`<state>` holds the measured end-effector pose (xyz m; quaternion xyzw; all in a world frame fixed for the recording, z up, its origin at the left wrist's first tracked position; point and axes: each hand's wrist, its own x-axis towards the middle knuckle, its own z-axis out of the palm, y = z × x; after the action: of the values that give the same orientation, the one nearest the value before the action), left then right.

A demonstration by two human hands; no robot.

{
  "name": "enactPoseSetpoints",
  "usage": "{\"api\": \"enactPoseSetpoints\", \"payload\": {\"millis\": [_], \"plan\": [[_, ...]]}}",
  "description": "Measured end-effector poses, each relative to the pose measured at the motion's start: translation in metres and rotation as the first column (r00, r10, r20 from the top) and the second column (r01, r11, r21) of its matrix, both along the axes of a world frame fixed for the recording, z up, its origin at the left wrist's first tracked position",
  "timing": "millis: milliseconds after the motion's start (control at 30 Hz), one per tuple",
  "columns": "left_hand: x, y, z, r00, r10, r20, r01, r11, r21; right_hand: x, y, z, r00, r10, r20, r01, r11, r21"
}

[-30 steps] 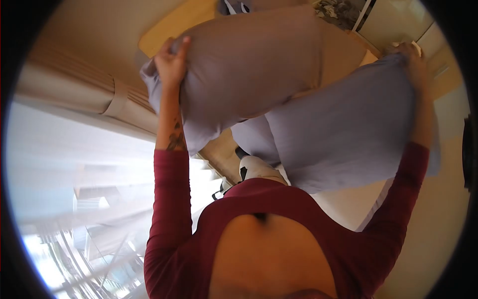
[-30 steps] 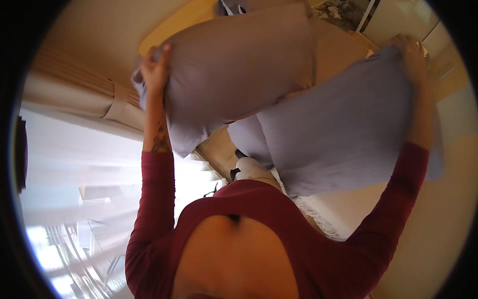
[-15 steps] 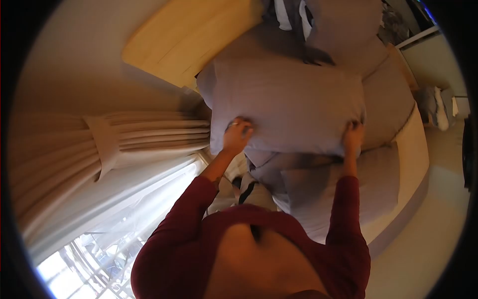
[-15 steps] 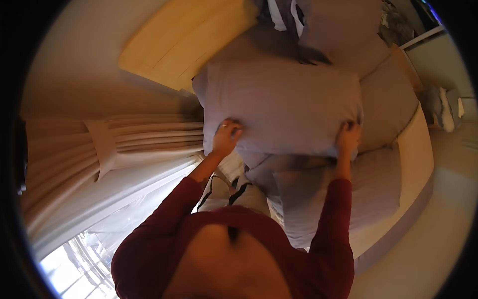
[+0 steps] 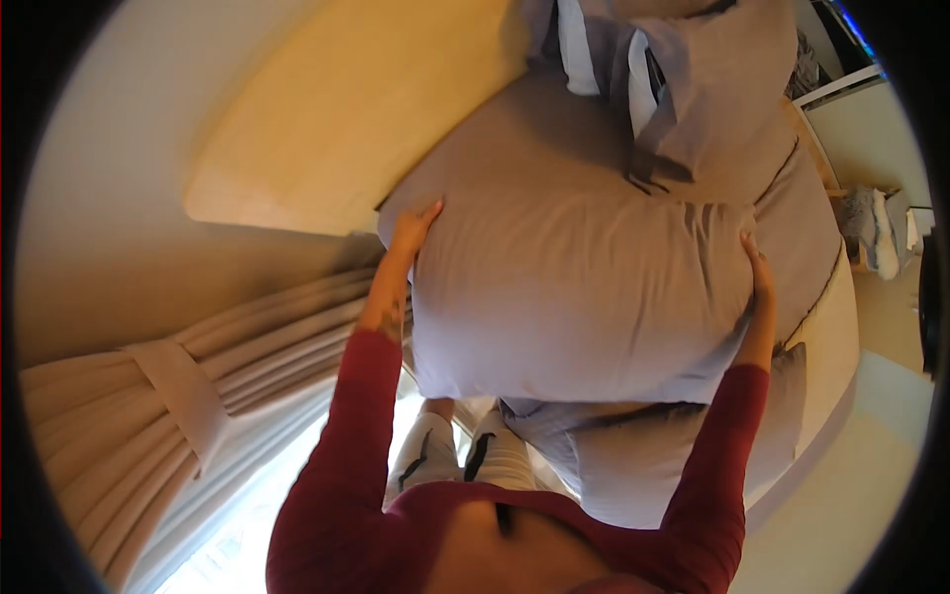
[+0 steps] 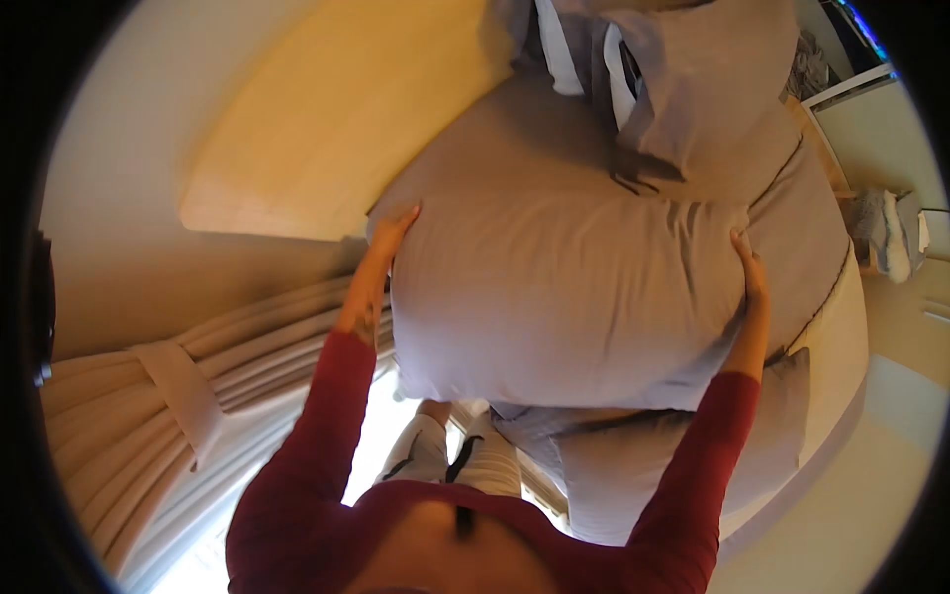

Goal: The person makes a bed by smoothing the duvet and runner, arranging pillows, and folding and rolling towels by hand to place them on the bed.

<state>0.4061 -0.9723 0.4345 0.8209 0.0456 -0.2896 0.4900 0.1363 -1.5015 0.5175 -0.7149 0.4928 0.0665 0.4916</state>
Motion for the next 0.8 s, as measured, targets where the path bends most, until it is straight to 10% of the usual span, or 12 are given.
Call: {"api": "enactPoseSetpoints", "payload": {"millis": [200, 367, 400, 600, 700, 733, 800], "plan": [[-0.076, 0.182, 0.043, 0.732, 0.66, -0.169, -0.652, 0.607, -0.454, 0.077, 0.095, 0.091, 0.85, -0.06, 0.523, 0.063, 0.998, 0.013], [-0.026, 0.216, 0.168, 0.68, 0.72, -0.137, -0.657, 0.516, -0.55, 0.278, 0.159, 0.129, 0.722, -0.172, 0.67, -0.105, 0.93, 0.352], [-0.017, 0.211, 0.175, 0.54, 0.827, -0.155, -0.778, 0.419, -0.468, 0.317, 0.137, 0.091, 0.731, -0.109, 0.673, -0.071, 0.97, 0.234], [0.013, 0.168, 0.158, 0.661, 0.737, -0.144, -0.609, 0.414, -0.676, 0.437, 0.131, 0.031, 0.598, -0.327, 0.732, 0.132, 0.941, 0.313], [0.028, 0.152, 0.165, 0.638, 0.708, -0.303, -0.599, 0.209, -0.773, 0.455, 0.123, 0.038, 0.68, -0.163, 0.715, 0.439, 0.871, -0.219], [0.032, 0.144, 0.165, 0.637, 0.708, -0.304, -0.601, 0.209, -0.772, 0.452, 0.113, 0.056, 0.975, 0.121, 0.186, 0.076, 0.604, -0.794], [0.041, 0.118, 0.175, 0.644, 0.725, -0.245, -0.527, 0.188, -0.829, 0.473, 0.048, 0.046, 0.967, 0.087, 0.24, 0.144, 0.593, -0.792]]}}
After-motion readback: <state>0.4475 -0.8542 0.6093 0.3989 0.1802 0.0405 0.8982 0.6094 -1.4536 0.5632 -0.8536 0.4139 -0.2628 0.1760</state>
